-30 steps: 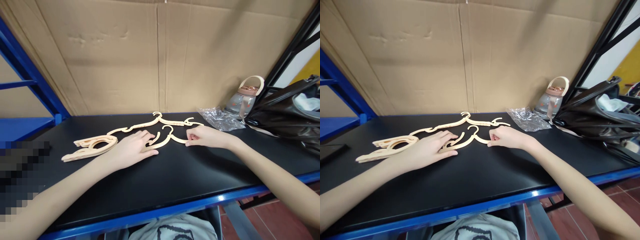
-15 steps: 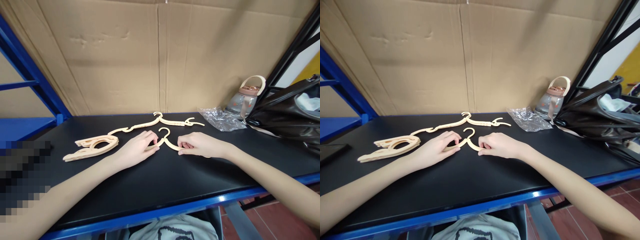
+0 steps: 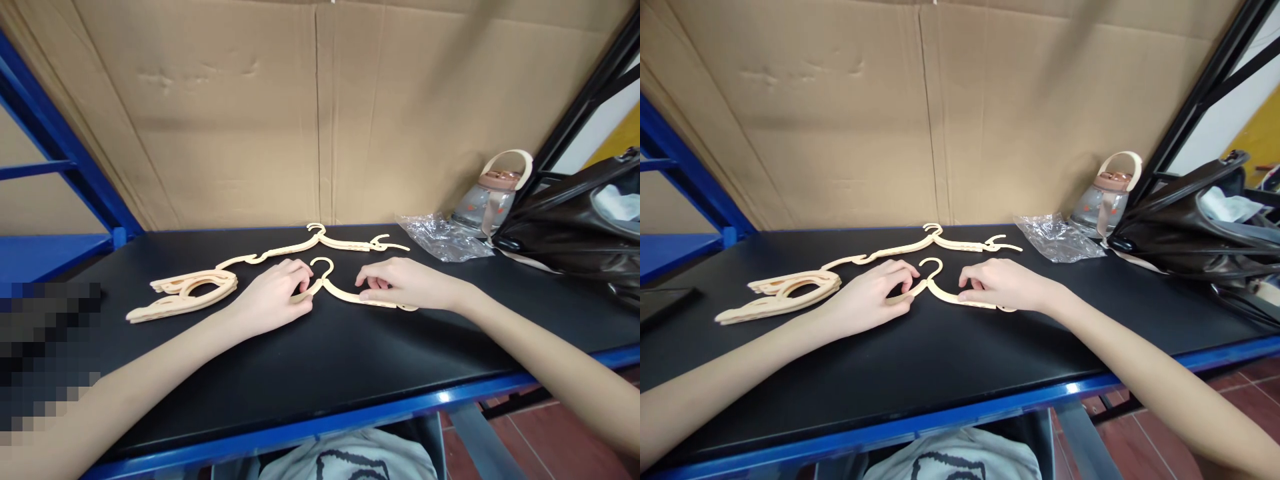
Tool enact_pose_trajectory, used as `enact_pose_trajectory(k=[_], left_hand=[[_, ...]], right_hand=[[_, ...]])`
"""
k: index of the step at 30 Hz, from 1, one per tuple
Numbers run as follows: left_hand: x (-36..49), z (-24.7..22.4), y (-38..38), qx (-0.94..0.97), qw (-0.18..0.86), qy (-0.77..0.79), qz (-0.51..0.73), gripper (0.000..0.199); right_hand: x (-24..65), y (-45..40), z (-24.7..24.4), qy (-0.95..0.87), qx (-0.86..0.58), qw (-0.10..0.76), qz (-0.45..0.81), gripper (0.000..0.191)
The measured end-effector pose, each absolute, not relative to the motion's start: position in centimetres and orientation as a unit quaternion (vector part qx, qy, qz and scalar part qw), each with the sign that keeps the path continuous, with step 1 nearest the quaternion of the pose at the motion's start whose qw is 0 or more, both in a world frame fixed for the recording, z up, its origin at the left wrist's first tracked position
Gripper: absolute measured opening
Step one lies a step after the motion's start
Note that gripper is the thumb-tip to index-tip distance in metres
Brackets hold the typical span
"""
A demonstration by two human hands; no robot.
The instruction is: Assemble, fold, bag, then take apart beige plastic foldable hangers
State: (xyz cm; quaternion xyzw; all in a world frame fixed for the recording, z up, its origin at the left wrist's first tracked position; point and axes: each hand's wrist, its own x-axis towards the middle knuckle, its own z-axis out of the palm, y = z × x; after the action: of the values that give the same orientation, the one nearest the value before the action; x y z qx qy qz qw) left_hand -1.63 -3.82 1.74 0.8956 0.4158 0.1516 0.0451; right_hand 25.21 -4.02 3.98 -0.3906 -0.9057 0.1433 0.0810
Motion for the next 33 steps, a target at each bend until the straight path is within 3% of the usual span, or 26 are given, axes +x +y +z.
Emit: enact_pose_trajectory(k=[4,10,17,22,33], left_hand=[[-1.8,1.8,-4.1,0.896,0.022,0.423,0.135,0.005],[-1.3,1.8,-5.1,0.934,0.025,0.337,0.115,0.044],[-1.2,1.5,-5.3,0.937,0.065,0.341,0.033,0.051],[-1.3,1.8,-5.5,0.926,0.074,0.371,0.009,0.055],[-1.8,1.9,-5.4,0.933,0.079,0.350,-0.004,0.058]], right_hand=[[25.7,-3.6,4.3,-0.893,-0.427,0.102,0.100,0.032],[25.6,-3.6,4.2,-0.892,-0.434,0.086,0.093,0.028],[25.9,-3.9,4.5,-0.868,-0.492,0.074,-0.008,0.027],[26.4,-4.3,4.6,-0.836,-0.549,0.010,0.013,0.034],[26.0,-4.9,4.8,-0.841,-0.537,-0.029,-0.065,0.038]])
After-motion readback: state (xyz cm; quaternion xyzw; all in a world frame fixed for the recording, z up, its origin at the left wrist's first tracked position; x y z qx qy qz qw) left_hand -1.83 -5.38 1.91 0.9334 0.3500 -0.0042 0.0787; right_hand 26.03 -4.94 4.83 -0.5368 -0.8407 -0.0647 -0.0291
